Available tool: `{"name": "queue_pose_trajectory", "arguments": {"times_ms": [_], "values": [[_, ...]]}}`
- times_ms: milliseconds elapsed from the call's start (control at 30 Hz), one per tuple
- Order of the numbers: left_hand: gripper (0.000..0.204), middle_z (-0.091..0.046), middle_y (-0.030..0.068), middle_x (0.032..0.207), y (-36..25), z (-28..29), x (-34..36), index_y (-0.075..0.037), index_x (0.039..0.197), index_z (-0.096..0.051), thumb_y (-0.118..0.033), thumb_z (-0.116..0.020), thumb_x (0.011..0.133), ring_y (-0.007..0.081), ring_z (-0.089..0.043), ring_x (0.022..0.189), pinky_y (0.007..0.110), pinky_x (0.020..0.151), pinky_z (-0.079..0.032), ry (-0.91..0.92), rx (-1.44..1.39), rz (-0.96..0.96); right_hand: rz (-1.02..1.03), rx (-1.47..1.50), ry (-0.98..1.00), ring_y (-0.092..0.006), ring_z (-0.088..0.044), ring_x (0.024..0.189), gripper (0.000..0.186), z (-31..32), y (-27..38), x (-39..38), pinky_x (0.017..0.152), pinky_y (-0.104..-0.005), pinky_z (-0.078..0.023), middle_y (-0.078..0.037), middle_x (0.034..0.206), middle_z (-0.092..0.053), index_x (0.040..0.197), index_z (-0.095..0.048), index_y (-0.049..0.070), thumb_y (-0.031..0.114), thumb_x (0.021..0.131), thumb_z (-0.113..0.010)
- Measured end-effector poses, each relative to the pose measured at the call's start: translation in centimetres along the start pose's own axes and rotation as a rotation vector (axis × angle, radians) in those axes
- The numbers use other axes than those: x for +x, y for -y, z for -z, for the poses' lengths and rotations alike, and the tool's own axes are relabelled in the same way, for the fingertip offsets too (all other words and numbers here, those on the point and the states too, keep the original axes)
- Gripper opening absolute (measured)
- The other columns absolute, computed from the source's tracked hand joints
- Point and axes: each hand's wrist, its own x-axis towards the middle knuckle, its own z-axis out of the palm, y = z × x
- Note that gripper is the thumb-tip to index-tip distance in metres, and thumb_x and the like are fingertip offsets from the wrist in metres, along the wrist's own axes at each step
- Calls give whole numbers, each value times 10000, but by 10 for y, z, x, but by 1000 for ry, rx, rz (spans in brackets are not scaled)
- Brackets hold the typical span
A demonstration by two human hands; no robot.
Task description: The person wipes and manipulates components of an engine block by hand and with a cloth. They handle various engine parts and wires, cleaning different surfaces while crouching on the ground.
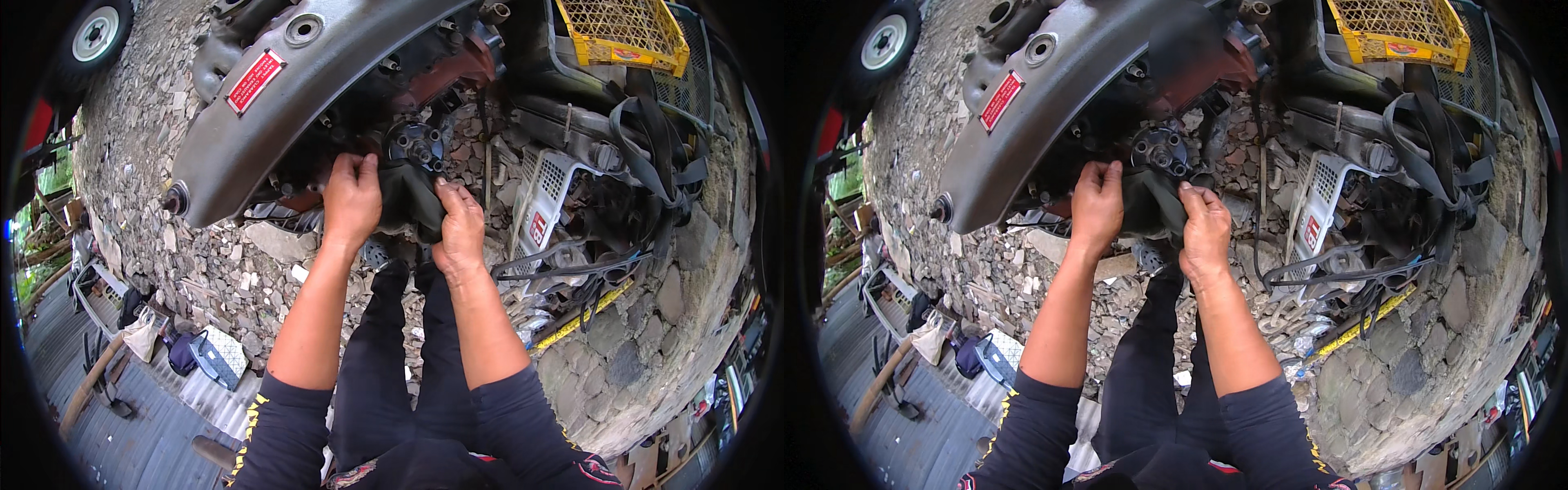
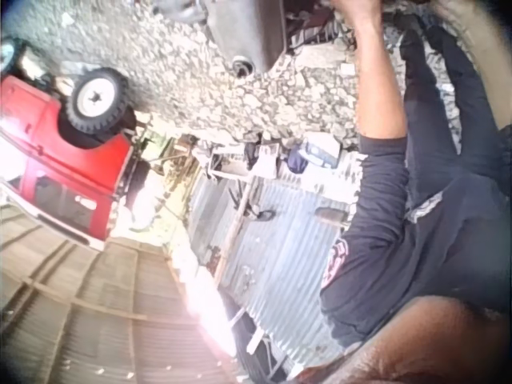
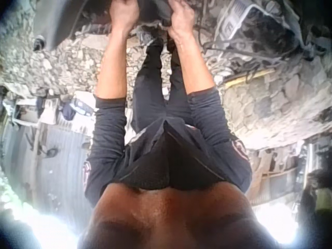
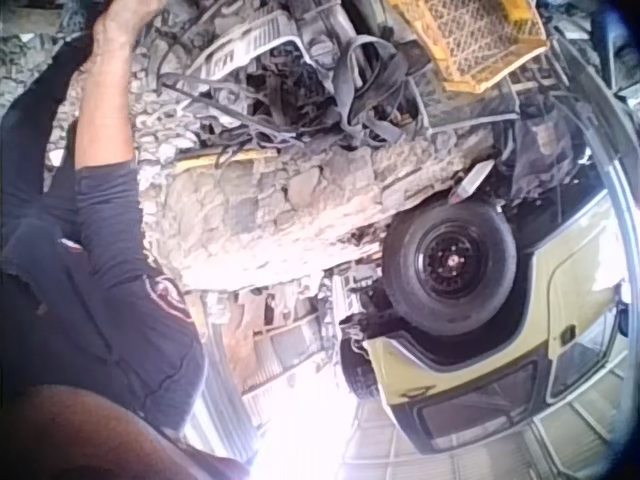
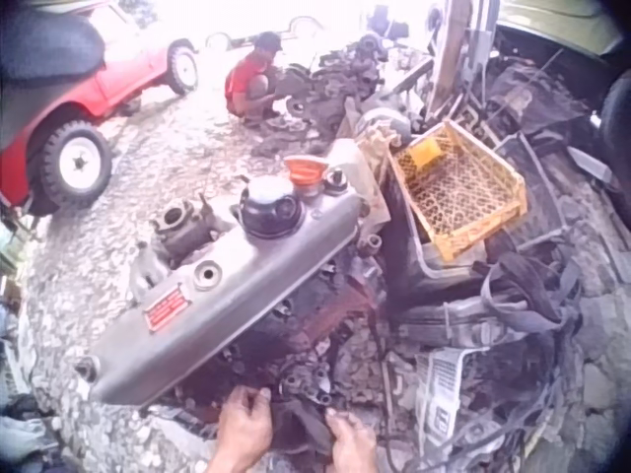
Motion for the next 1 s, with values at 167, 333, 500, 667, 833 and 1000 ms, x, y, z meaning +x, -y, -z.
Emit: {"name": "queue_pose_trajectory", "arguments": {"times_ms": [167,333,500,667,833,1000], "values": [[307,-646,242,829,-20,-9,-4,23,923,-574,-284,-557,933,401,-633,811,433,723,-476,30,1,-36,6,18,-75,-96,-570,746,102,19,-2,5,728,-242,-453,-17,822,-639,838,-643,36,127,881,-631],[319,-649,233,838,6,2,-7,20,927,-577,-298,-550,940,373,-641,813,423,729,-479,16,-49,70,4,-5,-43,-97,-554,730,93,-8,4,4,706,-237,-440,-16,801,-624,835,-650,34,118,868,-625],[320,-640,241,794,-27,-15,-11,27,902,-556,-289,-548,947,398,-628,758,444,694,-472,-3,-44,-63,19,18,-77,-106,-578,761,115,23,3,8,743,-253,-461,-22,836,-631,855,-640,22,133,882,-626],[297,-626,219,739,-27,-6,-29,37,893,-532,-252,-534,960,371,-628,691,426,643,-468,-58,-101,-80,44,-1,28,-89,-569,756,107,20,14,-10,731,-240,-457,-9,838,-630,877,-634,35,132,916,-610],[284,-577,118,715,-6,5,-54,13,887,-530,-259,-558,964,155,-512,678,323,643,-450,62,-114,14,70,-222,98,-65,-552,731,101,40,25,-19,705,-213,-442,4,808,-630,872,-632,31,121,915,-616],[292,-603,84,771,14,-6,-82,-3,933,-564,-294,-583,950,127,-514,725,297,685,-456,214,-189,61,112,-272,22,-63,-554,731,111,55,35,-22,691,-213,-443,-3,801,-631,876,-637,13,116,911,-616]]}}
